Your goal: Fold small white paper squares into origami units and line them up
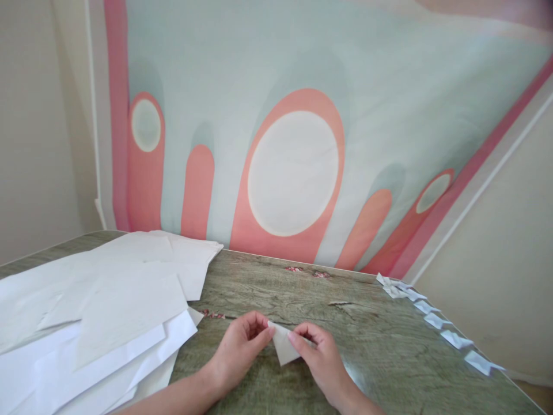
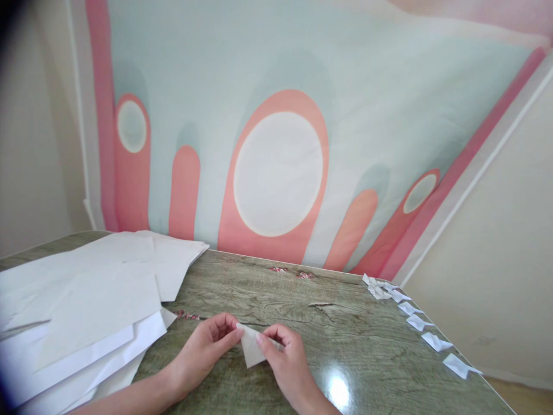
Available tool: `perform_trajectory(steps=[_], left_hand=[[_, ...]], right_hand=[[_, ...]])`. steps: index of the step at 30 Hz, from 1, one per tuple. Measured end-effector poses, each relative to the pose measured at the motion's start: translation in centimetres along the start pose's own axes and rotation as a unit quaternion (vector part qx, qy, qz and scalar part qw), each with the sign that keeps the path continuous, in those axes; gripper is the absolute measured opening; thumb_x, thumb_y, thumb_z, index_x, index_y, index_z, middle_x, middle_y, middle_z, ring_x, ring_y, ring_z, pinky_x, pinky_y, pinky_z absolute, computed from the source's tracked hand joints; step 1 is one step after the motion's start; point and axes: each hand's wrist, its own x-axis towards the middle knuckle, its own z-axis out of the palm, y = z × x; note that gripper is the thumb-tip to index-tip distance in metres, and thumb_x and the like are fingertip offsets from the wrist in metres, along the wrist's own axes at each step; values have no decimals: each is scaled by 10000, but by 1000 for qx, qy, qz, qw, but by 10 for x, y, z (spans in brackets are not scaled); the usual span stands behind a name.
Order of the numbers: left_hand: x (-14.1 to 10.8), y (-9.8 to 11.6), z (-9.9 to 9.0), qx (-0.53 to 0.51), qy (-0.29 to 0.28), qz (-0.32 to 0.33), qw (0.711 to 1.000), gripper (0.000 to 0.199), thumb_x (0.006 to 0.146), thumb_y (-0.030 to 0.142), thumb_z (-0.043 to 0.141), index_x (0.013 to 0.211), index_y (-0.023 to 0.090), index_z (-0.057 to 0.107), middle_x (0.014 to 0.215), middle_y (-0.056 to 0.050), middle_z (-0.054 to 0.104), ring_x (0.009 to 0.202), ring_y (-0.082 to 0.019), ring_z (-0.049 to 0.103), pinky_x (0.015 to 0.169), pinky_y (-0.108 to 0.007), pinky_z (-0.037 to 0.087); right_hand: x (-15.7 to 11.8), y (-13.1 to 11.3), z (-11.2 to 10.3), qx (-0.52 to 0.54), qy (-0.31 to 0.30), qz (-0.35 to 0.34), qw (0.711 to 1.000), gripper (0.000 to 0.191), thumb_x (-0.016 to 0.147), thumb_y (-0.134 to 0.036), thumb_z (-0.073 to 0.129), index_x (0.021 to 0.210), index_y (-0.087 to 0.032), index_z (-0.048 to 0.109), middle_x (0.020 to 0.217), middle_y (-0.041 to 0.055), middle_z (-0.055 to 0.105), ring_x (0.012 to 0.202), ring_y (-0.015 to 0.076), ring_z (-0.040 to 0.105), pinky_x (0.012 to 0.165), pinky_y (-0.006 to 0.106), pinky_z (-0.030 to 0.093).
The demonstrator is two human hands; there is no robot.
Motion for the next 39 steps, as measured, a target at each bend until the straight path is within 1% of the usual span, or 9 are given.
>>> perform_trajectory(steps=[5,10,13,17,23,29,35,37,39], left_hand=[[-3,2,-1,15,0,-4,1000,359,723,506,612,700,159,523,632,30,515,613,-130,446,588,-232,352],[-3,8,-2,-10,34,5,999,356,741,509,604,716,162,530,651,33,514,640,-130,451,608,-227,363],[-1,5,-2,5,44,11,999,346,736,497,614,718,160,535,644,36,513,628,-128,453,605,-227,362],[2,-3,-3,28,22,23,999,286,755,427,614,745,154,529,663,28,523,626,-127,456,604,-231,368],[0,-7,-2,68,9,42,997,225,760,326,601,894,159,529,695,29,530,627,-130,467,588,-229,383],[-5,6,0,171,-24,28,985,151,747,313,573,737,163,565,630,33,521,597,-135,461,554,-224,356],[-10,10,3,183,-69,46,979,110,753,261,562,729,161,601,672,15,578,652,-146,501,607,-228,381],[-10,9,3,190,-73,54,978,118,766,266,559,732,163,606,683,9,589,662,-150,512,613,-230,384],[-10,7,3,194,-60,64,977,120,779,270,553,735,168,597,693,8,588,672,-152,517,628,-233,388]], right_hand=[[5,7,-5,99,34,48,993,289,697,-433,697,702,-156,616,617,-23,552,571,117,464,546,210,360],[6,11,-4,165,37,47,985,300,698,-434,710,755,-148,640,625,-6,580,602,134,498,587,234,399],[6,12,-3,155,42,34,986,315,730,-452,680,722,-140,646,651,12,595,623,142,503,597,244,406],[7,16,-4,144,59,33,987,329,752,-460,661,784,-133,666,690,25,624,631,139,495,600,243,403],[7,14,-2,119,60,29,991,365,742,-501,653,767,-137,673,668,15,623,619,140,502,585,238,397],[4,4,-3,86,18,3,996,332,767,-471,631,703,-145,633,613,-5,567,597,135,482,566,233,381],[-2,-4,-2,7,-64,-56,996,285,804,-398,597,644,-162,590,604,-24,489,581,118,446,553,224,361],[-3,-3,0,-16,-61,-69,996,284,810,-393,590,642,-163,588,612,-22,491,589,121,455,555,223,366],[-4,-1,1,-19,-32,-72,997,260,814,-390,586,680,-167,586,627,-20,506,604,127,474,566,224,383]])
